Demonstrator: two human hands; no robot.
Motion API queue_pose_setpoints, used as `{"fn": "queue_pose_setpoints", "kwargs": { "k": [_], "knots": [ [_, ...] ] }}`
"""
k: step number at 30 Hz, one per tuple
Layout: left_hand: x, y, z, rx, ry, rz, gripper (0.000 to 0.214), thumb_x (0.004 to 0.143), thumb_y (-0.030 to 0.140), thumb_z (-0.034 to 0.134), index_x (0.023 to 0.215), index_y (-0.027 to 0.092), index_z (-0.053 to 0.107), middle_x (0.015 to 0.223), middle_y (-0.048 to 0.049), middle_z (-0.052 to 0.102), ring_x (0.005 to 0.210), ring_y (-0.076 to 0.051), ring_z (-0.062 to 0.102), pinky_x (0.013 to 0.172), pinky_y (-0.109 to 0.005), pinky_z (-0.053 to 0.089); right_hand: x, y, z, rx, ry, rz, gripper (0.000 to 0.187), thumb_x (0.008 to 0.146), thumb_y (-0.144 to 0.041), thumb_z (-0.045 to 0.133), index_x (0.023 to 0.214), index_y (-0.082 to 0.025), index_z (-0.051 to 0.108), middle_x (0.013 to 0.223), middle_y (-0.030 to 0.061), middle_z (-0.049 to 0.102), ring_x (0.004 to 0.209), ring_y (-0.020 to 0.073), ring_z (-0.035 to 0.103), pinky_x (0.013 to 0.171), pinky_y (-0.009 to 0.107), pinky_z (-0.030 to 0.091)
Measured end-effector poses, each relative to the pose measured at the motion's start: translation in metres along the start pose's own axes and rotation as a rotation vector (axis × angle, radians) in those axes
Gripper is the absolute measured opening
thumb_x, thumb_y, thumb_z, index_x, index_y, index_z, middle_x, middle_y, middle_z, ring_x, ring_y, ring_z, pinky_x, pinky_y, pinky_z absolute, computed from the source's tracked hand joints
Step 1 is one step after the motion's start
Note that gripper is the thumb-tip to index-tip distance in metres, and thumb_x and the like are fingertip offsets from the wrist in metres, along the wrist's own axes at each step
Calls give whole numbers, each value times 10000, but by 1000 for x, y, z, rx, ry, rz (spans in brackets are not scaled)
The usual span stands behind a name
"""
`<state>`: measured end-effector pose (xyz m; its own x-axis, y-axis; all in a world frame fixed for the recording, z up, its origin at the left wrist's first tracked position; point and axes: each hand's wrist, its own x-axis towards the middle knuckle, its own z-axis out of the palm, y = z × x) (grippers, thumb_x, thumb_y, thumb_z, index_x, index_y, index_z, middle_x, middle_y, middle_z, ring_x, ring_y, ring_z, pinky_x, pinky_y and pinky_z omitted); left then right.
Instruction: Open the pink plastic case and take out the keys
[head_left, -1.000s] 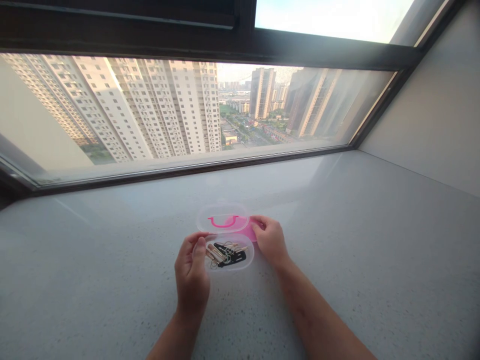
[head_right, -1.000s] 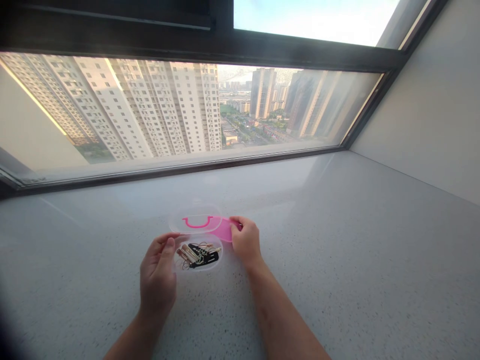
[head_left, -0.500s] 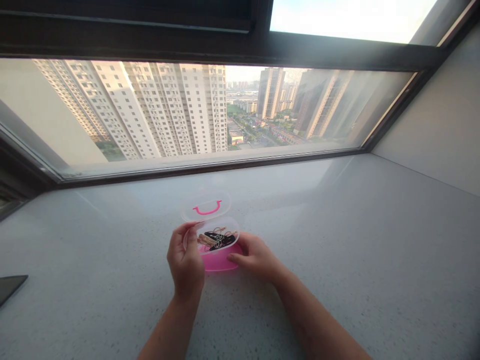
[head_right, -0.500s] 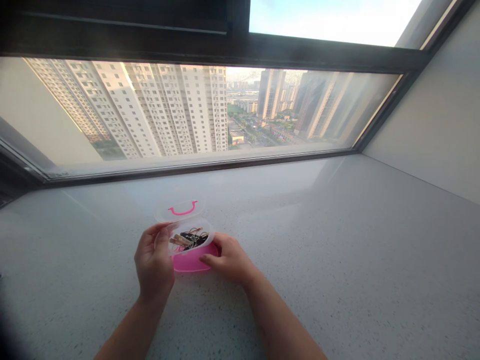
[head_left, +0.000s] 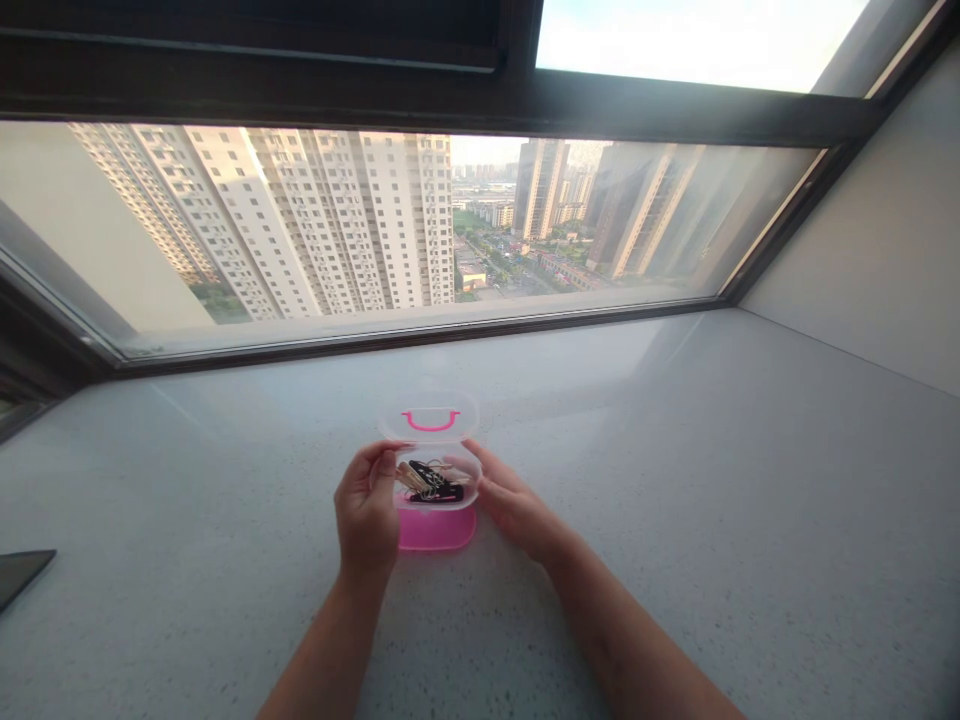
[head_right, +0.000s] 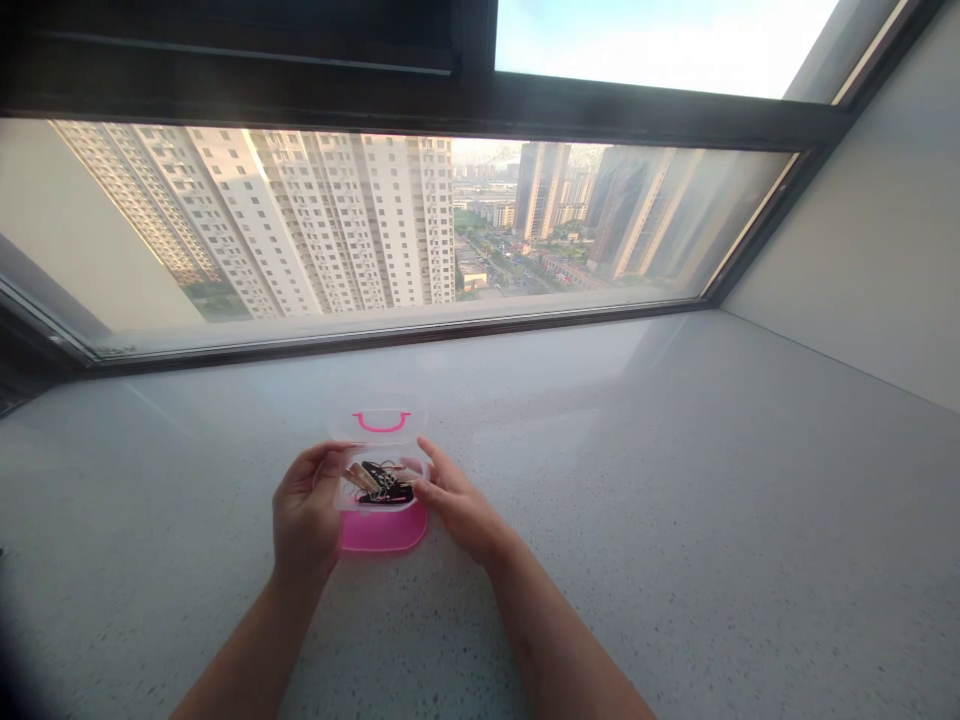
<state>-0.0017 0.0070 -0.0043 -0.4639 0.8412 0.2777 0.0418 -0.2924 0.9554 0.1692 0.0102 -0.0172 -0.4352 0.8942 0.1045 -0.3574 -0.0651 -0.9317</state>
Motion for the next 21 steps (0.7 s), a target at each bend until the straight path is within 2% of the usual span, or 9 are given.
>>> {"fn": "queue_pose_setpoints", "kwargs": {
  "k": [3, 7, 12, 16, 21],
  "knots": [
    [-4, 1, 1, 46, -134, 8, 144, 828, 292, 576, 910, 192, 638, 884, -23, 671, 800, -153, 604, 747, -260, 463, 4, -1, 3, 111, -3, 30, 553, 812, -512, 576, 1282, -232, 495, 1134, 105, 648, 1055, 252, 604, 875, 388, 466],
    [-4, -1, 1, 88, -193, 31, 209, 837, 332, 570, 997, 198, 576, 979, -48, 648, 891, -182, 602, 819, -301, 455, 7, -1, 4, 96, 71, -26, 488, 807, -516, 578, 1186, -209, 559, 1070, 92, 671, 1001, 243, 625, 882, 388, 457],
    [-2, -4, 1, 244, -237, 64, 272, 879, 401, 479, 1021, 190, 576, 999, -72, 645, 962, -224, 591, 866, -344, 435, 6, -3, 6, 9, 43, -110, 649, 708, -443, 714, 1267, -209, 482, 1151, 106, 628, 1047, 248, 594, 911, 392, 449],
    [-2, -7, 2, 340, -258, 86, 348, 907, 430, 391, 1053, 194, 602, 1068, -89, 628, 1026, -246, 561, 866, -361, 432, 3, 1, 1, -140, 66, -116, 723, 669, -370, 762, 1304, -209, 455, 1207, 117, 589, 1069, 243, 572, 925, 386, 441],
    [-2, -11, 3, 339, -241, 29, 312, 883, 436, 435, 939, 201, 633, 911, -63, 640, 875, -226, 589, 782, -341, 467, 2, 9, -6, -288, 100, -125, 801, 633, -291, 796, 1342, -246, 427, 1286, 117, 525, 1109, 260, 536, 941, 405, 429]
  ]
}}
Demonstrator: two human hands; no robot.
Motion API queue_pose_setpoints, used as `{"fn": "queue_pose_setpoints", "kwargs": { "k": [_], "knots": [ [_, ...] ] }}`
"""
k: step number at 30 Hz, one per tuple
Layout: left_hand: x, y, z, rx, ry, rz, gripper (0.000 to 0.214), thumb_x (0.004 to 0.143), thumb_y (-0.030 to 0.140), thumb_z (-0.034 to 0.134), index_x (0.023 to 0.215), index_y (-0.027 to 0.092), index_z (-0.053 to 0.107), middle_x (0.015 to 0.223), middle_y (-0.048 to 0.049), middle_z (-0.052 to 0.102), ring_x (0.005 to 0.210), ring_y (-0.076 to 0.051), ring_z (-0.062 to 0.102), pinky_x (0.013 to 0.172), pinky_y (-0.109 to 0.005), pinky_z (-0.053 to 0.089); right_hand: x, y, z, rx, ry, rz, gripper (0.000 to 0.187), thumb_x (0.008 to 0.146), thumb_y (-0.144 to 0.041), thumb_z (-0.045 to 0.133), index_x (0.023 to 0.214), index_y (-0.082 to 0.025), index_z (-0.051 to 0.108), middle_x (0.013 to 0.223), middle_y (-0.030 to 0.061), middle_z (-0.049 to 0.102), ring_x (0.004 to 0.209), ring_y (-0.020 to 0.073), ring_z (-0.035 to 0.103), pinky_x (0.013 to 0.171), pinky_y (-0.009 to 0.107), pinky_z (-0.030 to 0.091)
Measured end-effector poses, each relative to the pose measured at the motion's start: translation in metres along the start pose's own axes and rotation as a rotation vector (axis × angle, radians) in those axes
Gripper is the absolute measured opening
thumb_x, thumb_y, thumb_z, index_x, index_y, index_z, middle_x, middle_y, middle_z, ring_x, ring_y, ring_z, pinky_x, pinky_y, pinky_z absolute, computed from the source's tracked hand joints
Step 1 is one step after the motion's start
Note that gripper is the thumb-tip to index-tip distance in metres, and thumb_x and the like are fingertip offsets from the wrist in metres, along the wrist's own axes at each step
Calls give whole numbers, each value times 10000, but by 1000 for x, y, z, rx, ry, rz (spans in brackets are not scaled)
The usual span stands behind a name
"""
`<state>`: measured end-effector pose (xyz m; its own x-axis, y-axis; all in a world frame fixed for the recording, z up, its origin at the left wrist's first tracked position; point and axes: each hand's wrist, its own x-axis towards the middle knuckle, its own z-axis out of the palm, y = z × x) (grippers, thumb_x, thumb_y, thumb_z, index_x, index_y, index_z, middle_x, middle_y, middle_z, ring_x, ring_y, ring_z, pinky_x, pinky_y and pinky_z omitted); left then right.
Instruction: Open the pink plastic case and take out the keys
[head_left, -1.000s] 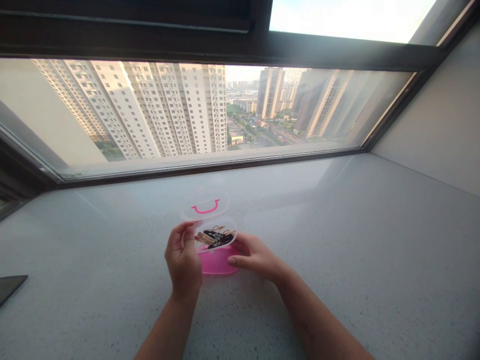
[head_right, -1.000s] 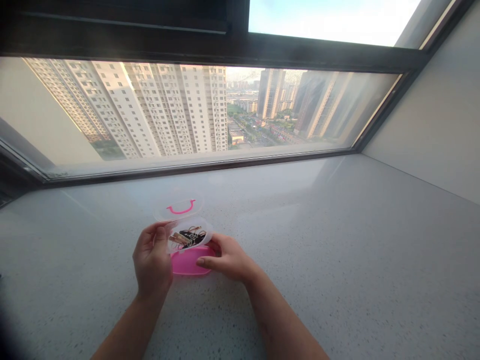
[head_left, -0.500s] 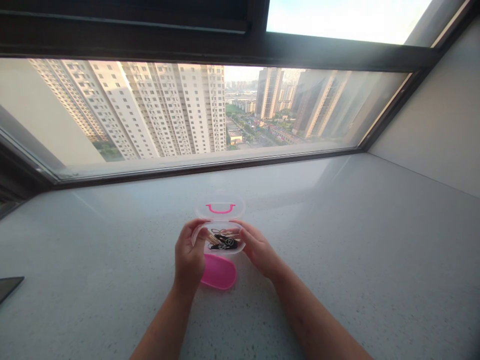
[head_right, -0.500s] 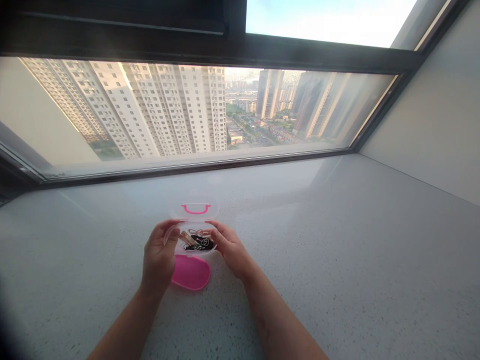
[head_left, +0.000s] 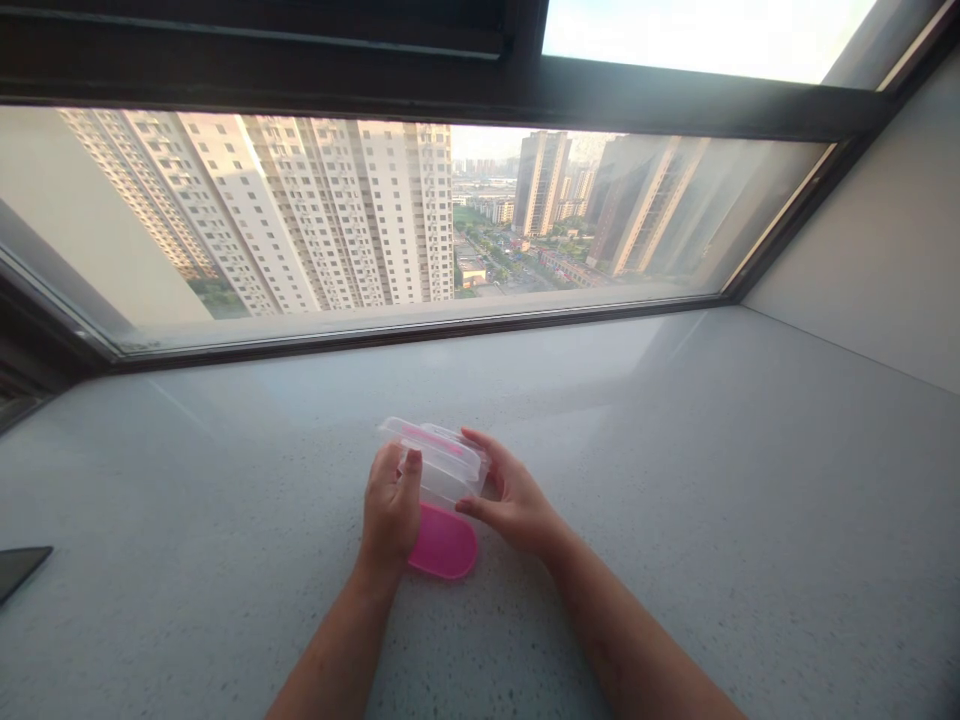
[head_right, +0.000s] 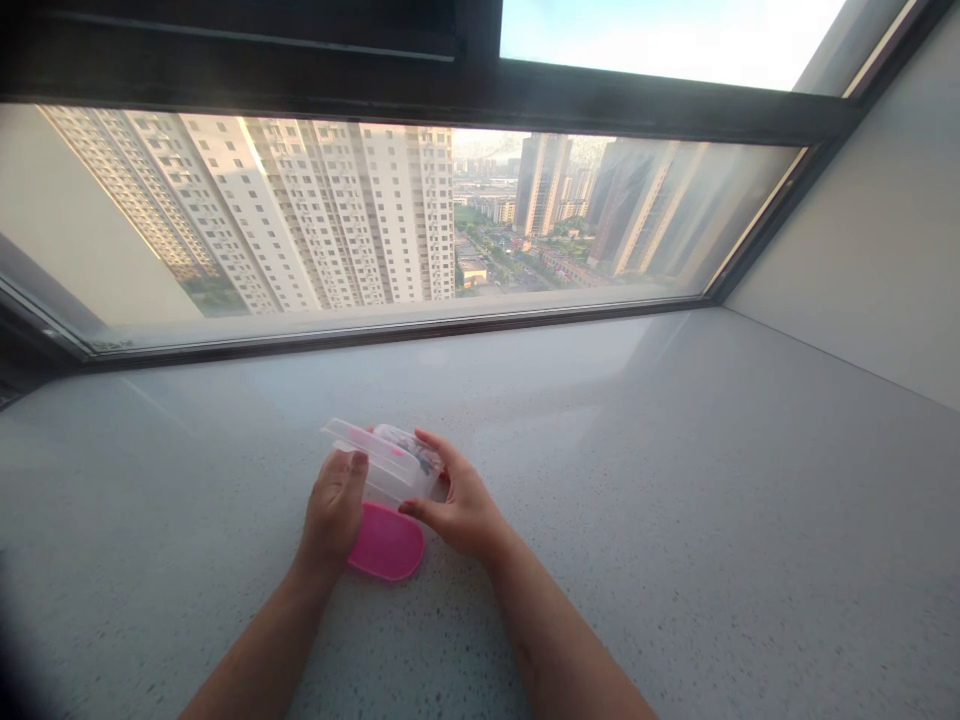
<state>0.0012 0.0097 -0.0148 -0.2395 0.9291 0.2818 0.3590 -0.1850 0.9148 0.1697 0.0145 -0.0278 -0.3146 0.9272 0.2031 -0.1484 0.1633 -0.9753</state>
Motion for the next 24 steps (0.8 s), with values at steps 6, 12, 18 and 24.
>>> {"fn": "queue_pose_setpoints", "kwargs": {
  "k": [6, 12, 18, 24],
  "knots": [
    [-1, -2, 2, -94, 54, -97, 272, 814, 403, 546, 979, 205, 632, 923, -59, 667, 852, -228, 609, 738, -321, 485, 0, -1, 0, -93, -35, -18, 823, 655, -248, 779, 1376, -238, 383, 1294, 117, 510, 1060, 246, 554, 907, 374, 454],
    [-2, -4, 2, -65, 49, -139, 289, 833, 352, 495, 1063, 205, 588, 980, -53, 654, 844, -216, 607, 728, -315, 479, 1, -4, 0, -205, -45, -79, 801, 661, -218, 766, 1371, -251, 397, 1329, 93, 485, 1161, 259, 495, 972, 383, 404],
    [-2, 3, 1, -66, 93, -201, 264, 787, 228, 463, 1029, 207, 565, 912, -17, 624, 826, -200, 578, 698, -289, 454, 0, -13, 1, -382, -67, -197, 748, 687, -176, 736, 1356, -284, 421, 1362, 82, 465, 1247, 265, 425, 1044, 416, 337],
    [-3, 10, 1, -133, 87, -245, 267, 745, 192, 460, 994, 188, 556, 857, -5, 606, 784, -186, 572, 675, -280, 448, -2, -14, 1, -504, -59, -227, 741, 697, -61, 664, 1355, -293, 416, 1429, 63, 387, 1339, 251, 309, 1103, 439, 269]
  ]
}}
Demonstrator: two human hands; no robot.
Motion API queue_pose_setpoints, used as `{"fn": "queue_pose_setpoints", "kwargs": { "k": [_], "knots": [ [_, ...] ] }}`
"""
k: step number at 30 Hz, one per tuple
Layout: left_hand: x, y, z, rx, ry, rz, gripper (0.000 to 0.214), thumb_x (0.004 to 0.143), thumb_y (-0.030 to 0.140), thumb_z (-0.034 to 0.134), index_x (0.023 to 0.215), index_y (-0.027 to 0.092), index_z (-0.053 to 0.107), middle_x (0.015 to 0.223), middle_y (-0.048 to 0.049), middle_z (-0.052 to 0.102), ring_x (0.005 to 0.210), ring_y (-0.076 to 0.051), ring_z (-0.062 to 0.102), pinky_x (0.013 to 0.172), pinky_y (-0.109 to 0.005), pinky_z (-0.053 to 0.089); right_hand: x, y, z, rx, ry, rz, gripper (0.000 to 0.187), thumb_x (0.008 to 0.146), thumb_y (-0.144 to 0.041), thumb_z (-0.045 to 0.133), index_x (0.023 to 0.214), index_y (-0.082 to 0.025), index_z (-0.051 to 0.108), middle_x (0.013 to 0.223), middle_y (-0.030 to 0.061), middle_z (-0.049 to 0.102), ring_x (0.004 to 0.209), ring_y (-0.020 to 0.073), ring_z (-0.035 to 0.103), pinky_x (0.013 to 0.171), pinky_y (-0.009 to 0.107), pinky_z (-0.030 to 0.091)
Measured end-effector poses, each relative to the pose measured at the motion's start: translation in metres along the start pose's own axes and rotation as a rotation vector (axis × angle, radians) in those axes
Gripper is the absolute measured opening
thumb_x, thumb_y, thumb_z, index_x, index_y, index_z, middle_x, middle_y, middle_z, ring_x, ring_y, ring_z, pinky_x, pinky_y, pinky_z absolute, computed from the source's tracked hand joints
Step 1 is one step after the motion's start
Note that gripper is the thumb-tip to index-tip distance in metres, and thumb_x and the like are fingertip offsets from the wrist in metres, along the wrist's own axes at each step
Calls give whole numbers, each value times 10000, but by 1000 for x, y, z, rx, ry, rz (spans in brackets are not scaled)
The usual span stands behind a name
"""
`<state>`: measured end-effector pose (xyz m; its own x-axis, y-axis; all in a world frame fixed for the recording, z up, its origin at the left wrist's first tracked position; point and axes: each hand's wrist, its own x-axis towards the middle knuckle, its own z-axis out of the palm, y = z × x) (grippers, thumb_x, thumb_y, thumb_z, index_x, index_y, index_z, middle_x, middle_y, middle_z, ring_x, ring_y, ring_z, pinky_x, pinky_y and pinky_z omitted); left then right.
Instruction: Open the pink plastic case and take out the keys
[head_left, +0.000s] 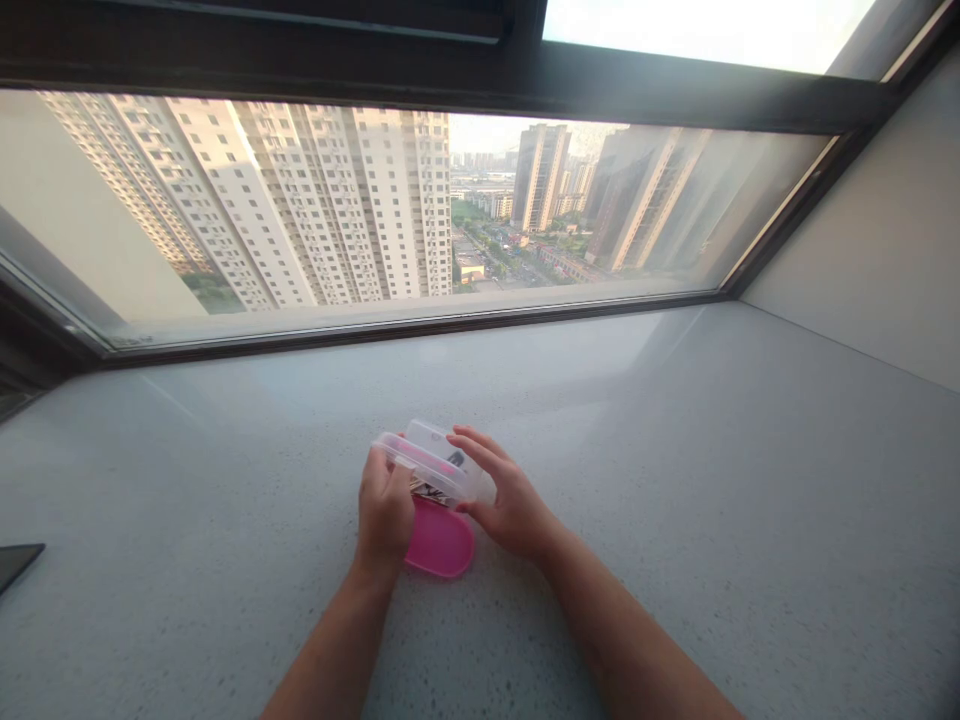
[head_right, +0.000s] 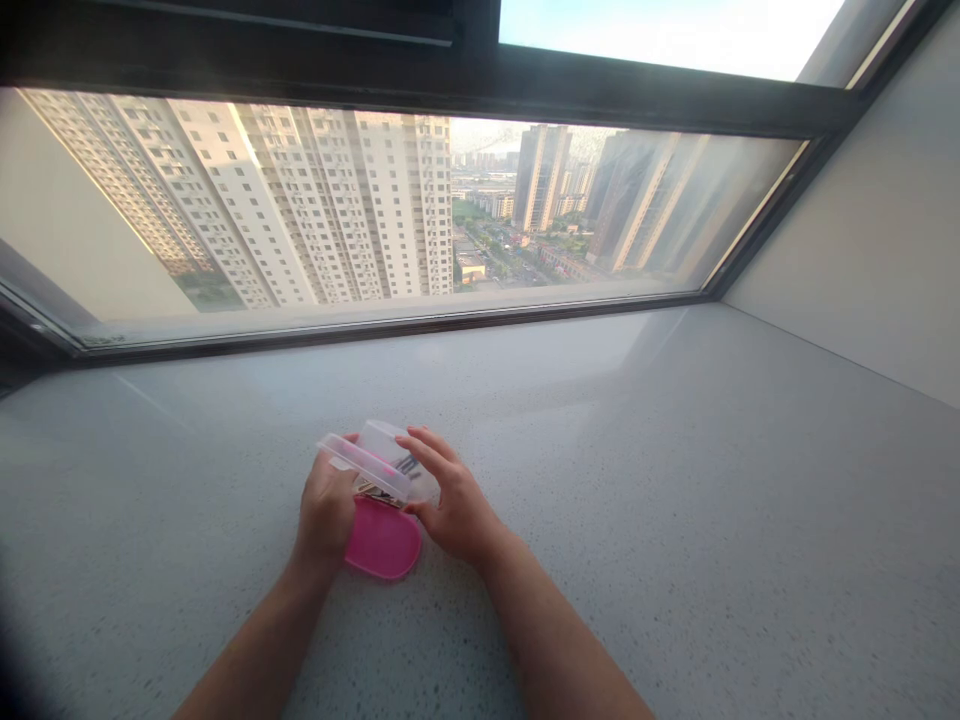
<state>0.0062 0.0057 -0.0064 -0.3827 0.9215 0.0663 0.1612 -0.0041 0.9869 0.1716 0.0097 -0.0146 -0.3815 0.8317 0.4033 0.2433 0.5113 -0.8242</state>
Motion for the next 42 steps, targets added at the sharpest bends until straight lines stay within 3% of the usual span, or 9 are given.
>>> {"fn": "queue_pose_setpoints", "kwargs": {
  "k": [6, 13, 17, 21, 25, 28, 33, 37, 42],
  "knots": [
    [0, -5, -1, -46, 49, 65, 278, 702, 146, 483, 963, 186, 570, 890, -10, 600, 833, -187, 565, 736, -290, 437, -1, -1, 2, -76, 40, -53, 799, 652, 80, 499, 1344, -312, 429, 1412, 35, 406, 1360, 235, 266, 1106, 471, 267],
    [2, -16, -2, -122, 53, 128, 315, 714, 155, 534, 1025, 204, 537, 1016, -26, 603, 920, -198, 568, 798, -317, 445, 1, -2, 3, -122, 70, -100, 766, 674, 78, 476, 1333, -311, 446, 1393, 34, 439, 1344, 236, 298, 1088, 482, 301],
    [2, -19, -3, -82, 51, 112, 294, 722, 172, 547, 1015, 191, 547, 963, -29, 609, 859, -198, 578, 763, -322, 458, 1, -2, 3, -136, 58, -97, 763, 674, 79, 476, 1334, -302, 447, 1384, 33, 451, 1332, 222, 316, 1087, 460, 314],
    [2, -19, -3, -66, 33, 187, 319, 708, 159, 582, 1021, 197, 537, 1013, -39, 601, 895, -200, 577, 793, -326, 458, 1, -2, 3, -172, 91, -107, 771, 668, 93, 448, 1330, -302, 451, 1394, 25, 436, 1339, 214, 298, 1095, 458, 303],
    [2, -24, -3, -66, 41, 159, 436, 683, 139, 615, 1093, 209, 481, 1076, -64, 589, 900, -200, 585, 811, -348, 468, 0, -1, 3, -185, 43, -96, 787, 659, 91, 448, 1341, -302, 438, 1387, 30, 443, 1328, 215, 317, 1090, 463, 312],
    [2, -27, -2, -71, 19, 188, 543, 667, 170, 661, 1152, 212, 421, 1151, -97, 563, 926, -212, 585, 828, -371, 469, 0, 0, 3, -196, 98, -98, 793, 663, 96, 434, 1346, -307, 430, 1402, 23, 424, 1341, 213, 292, 1094, 463, 306],
    [2, -25, -3, -72, 35, 162, 515, 699, 180, 640, 1165, 215, 421, 1163, -106, 564, 949, -225, 587, 838, -390, 471, 1, 2, 3, -190, 89, -85, 784, 670, 75, 460, 1348, -318, 427, 1385, 29, 444, 1322, 231, 330, 1078, 483, 326],
    [1, -19, -4, -18, 39, 307, 501, 726, 278, 654, 1183, 194, 466, 1137, -106, 583, 1009, -250, 569, 915, -423, 434, 1, -1, 2, -172, 206, -84, 755, 690, 36, 488, 1365, -293, 404, 1391, 48, 432, 1311, 238, 347, 1089, 473, 314],
    [-5, -6, -3, -185, -29, 366, 559, 766, 286, 615, 1292, 201, 444, 1253, -126, 558, 1125, -274, 543, 975, -430, 416, 0, -1, 2, -34, 298, -55, 682, 730, -93, 580, 1368, -252, 401, 1361, 90, 461, 1254, 258, 422, 1027, 459, 402]
  ]
}}
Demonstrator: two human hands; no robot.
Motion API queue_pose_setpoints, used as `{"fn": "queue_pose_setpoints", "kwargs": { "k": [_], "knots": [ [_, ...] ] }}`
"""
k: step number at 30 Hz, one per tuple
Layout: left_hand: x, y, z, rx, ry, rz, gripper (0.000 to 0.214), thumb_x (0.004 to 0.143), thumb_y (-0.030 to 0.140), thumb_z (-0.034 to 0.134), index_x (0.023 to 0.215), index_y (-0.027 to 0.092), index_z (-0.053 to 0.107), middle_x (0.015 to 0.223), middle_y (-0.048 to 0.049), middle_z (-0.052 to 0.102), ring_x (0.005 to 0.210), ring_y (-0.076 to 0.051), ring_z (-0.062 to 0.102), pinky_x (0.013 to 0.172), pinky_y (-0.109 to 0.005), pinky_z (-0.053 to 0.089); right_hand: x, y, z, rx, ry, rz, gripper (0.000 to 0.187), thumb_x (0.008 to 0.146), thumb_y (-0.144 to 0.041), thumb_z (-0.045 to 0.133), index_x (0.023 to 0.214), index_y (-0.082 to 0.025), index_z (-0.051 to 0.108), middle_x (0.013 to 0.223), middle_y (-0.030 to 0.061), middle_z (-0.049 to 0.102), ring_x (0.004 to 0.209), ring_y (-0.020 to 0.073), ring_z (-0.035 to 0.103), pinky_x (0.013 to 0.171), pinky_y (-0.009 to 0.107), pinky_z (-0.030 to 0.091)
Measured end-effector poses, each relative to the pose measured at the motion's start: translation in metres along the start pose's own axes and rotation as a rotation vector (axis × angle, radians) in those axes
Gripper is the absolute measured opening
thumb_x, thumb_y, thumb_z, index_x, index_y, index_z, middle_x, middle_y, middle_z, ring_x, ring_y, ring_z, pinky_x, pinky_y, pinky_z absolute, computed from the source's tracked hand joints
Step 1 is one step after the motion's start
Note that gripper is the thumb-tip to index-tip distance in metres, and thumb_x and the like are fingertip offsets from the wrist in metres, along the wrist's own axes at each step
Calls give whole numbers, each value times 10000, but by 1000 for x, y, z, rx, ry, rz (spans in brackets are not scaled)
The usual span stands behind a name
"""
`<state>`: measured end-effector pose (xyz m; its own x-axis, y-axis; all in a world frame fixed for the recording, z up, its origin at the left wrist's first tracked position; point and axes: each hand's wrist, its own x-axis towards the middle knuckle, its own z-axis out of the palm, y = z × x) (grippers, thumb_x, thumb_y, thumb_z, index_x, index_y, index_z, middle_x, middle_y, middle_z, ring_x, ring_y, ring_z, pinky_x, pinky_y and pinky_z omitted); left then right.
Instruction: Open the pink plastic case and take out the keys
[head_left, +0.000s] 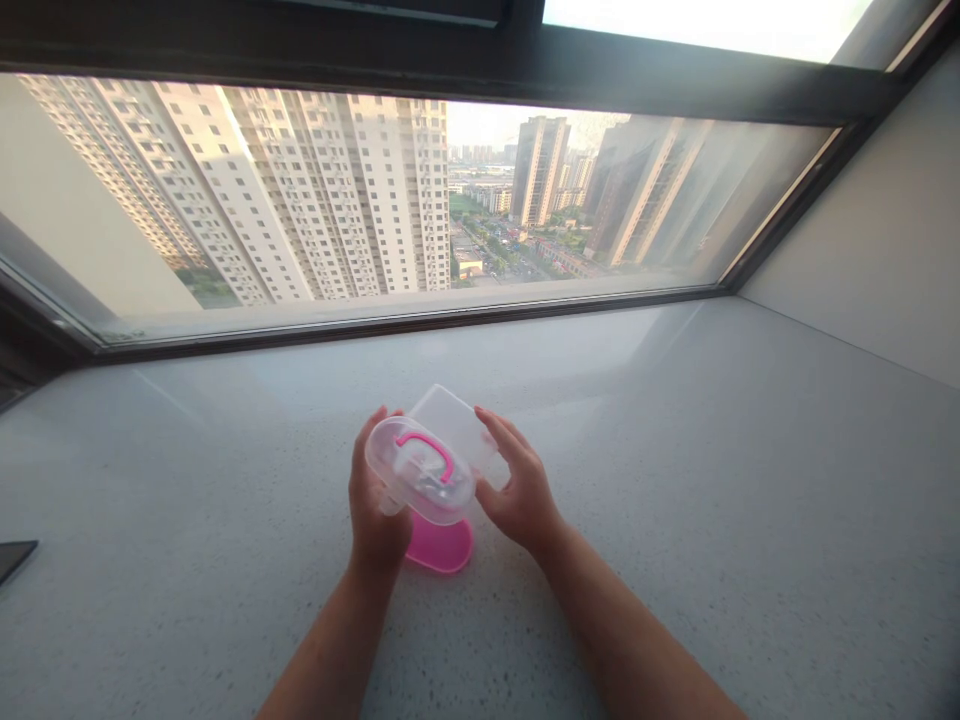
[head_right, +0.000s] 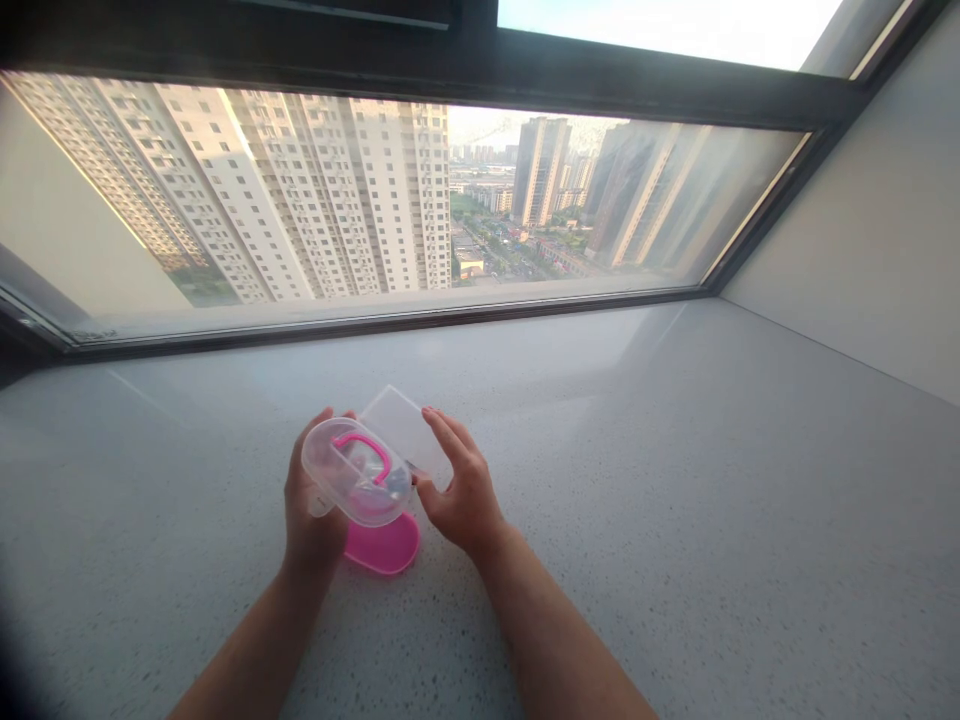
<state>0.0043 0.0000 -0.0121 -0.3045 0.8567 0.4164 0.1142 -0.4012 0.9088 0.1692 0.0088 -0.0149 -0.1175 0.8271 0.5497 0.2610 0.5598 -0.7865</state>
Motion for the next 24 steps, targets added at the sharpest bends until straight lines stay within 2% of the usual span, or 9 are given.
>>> {"fn": "queue_pose_setpoints", "kwargs": {
  "k": [4, 9, 12, 14, 16, 18, 21, 24],
  "knots": [
    [-2, 9, 3, -2, 31, 29, 584, 745, 284, 643, 1295, 185, 469, 1300, -131, 538, 1187, -290, 502, 1018, -434, 384, 0, 2, 2, 239, 11, 115, 619, 776, -270, 637, 1354, -234, 419, 1348, 126, 470, 1167, 265, 512, 889, 407, 513],
    [-4, 13, 6, -97, -33, 9, 561, 749, 250, 643, 1286, 173, 500, 1318, -126, 536, 1232, -300, 468, 1036, -440, 370, 3, 3, 0, 437, 56, 319, 525, 828, -521, 535, 1258, -220, 527, 1258, 129, 557, 928, 248, 643, 661, 337, 569],
    [-4, 14, 7, -189, -99, 10, 555, 770, 236, 630, 1304, 176, 490, 1319, -124, 541, 1239, -294, 465, 1054, -440, 344, 2, 8, 1, 528, 31, 375, 612, 846, -640, 387, 1204, -172, 558, 916, 117, 683, 717, 227, 667, 510, 308, 541],
    [-4, 15, 7, -245, -137, -7, 582, 775, 257, 628, 1328, 179, 465, 1329, -128, 533, 1251, -302, 452, 1055, -446, 339, 0, 12, 2, 569, -4, 402, 659, 839, -675, 349, 1162, -143, 568, 654, 64, 647, 567, 203, 637, 446, 289, 505],
    [-4, 15, 7, -291, -161, -30, 617, 771, 289, 631, 1347, 182, 439, 1338, -131, 523, 1259, -314, 439, 1051, -452, 340, -1, 16, 3, 589, -21, 423, 669, 835, -689, 334, 1110, -131, 581, 527, 17, 570, 472, 176, 589, 422, 273, 478],
    [-4, 14, 7, -329, -177, -45, 634, 767, 323, 632, 1350, 179, 428, 1344, -139, 513, 1263, -322, 432, 1044, -457, 346, -2, 18, 4, 628, -32, 430, 679, 834, -702, 305, 1075, -133, 587, 523, 8, 547, 448, 159, 560, 420, 267, 470],
    [-5, 13, 7, -356, -183, -66, 622, 771, 392, 619, 1323, 166, 441, 1320, -156, 521, 1247, -330, 444, 1012, -459, 379, -2, 18, 4, 697, -46, 422, 646, 829, -698, 331, 1090, -158, 569, 637, 28, 581, 491, 151, 554, 432, 268, 479],
    [-4, 10, 7, -325, -138, -88, 561, 785, 436, 597, 1264, 169, 475, 1252, -154, 565, 1206, -323, 484, 974, -449, 413, -3, 18, 3, 652, -55, 402, 582, 836, -667, 371, 1073, -179, 582, 739, 48, 608, 594, 173, 584, 515, 299, 507]
  ]
}}
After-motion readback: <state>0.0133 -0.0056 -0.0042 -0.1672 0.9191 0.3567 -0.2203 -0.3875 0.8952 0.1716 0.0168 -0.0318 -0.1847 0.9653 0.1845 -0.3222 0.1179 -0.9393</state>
